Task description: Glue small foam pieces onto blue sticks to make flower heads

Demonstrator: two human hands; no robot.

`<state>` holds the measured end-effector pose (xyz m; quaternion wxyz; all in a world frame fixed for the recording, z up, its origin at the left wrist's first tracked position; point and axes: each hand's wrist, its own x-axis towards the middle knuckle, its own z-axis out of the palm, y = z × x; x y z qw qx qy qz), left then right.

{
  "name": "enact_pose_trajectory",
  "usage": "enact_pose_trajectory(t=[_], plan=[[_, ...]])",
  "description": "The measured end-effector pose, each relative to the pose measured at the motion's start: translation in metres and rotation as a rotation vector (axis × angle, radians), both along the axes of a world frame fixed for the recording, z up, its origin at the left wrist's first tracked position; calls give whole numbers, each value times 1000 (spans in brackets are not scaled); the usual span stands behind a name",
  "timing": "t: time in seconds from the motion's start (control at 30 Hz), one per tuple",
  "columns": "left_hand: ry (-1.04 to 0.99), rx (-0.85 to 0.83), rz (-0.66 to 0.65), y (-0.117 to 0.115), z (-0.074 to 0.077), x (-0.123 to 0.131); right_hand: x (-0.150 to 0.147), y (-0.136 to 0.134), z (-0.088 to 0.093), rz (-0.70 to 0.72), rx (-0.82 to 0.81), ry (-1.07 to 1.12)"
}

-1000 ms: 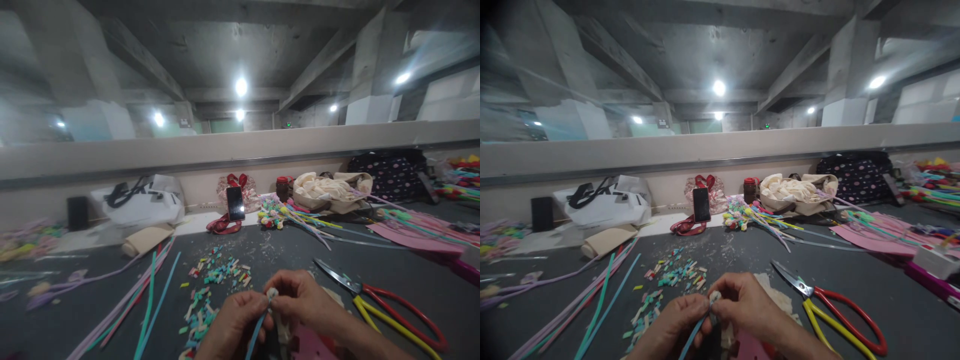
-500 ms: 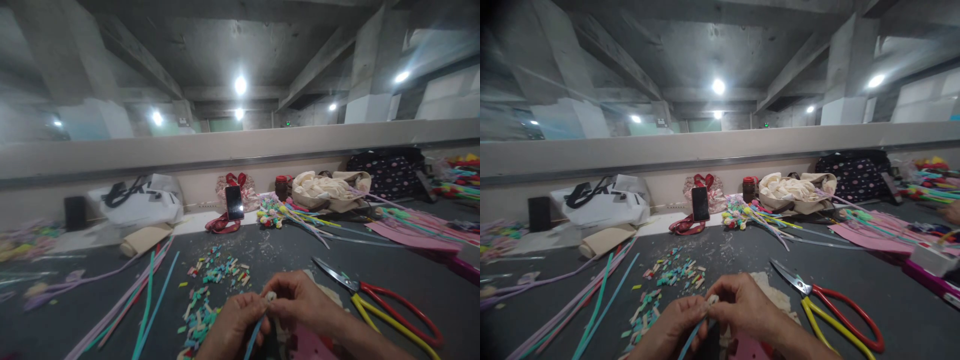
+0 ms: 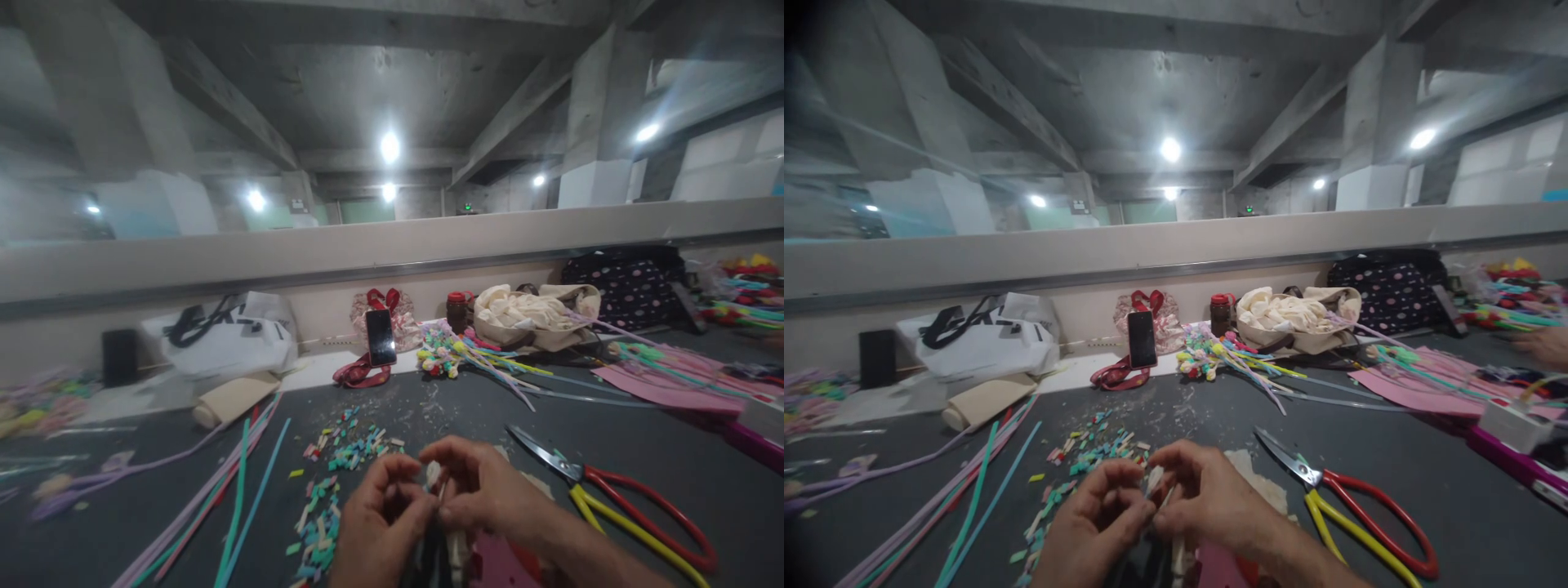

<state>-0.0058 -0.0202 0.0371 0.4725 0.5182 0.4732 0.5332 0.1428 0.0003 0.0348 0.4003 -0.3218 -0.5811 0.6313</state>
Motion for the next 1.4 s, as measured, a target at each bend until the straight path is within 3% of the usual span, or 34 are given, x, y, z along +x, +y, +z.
enact_pose_trajectory(t=[0.27, 0.57, 0.73, 0.93, 1.2, 1.3, 1.4], plan=[[294, 174, 28, -3, -4, 0, 10, 4, -5, -18, 71, -90], [354, 165, 56, -4, -2, 1, 13, 3, 3, -72, 64, -137], [175, 38, 44, 3, -1, -1, 18, 8, 4, -267, 85, -203], [-213, -124, -73, 14, -4, -6, 17, 7, 4, -299, 220, -404], [-249, -138, -73, 20, -10, -9, 9, -1, 6, -323, 214, -375], [-248, -152, -51, 21, -5, -14, 11, 0, 4, -304, 232, -342], [-327, -194, -29, 20, 6, -23, 14, 3, 0, -245, 142, -321]])
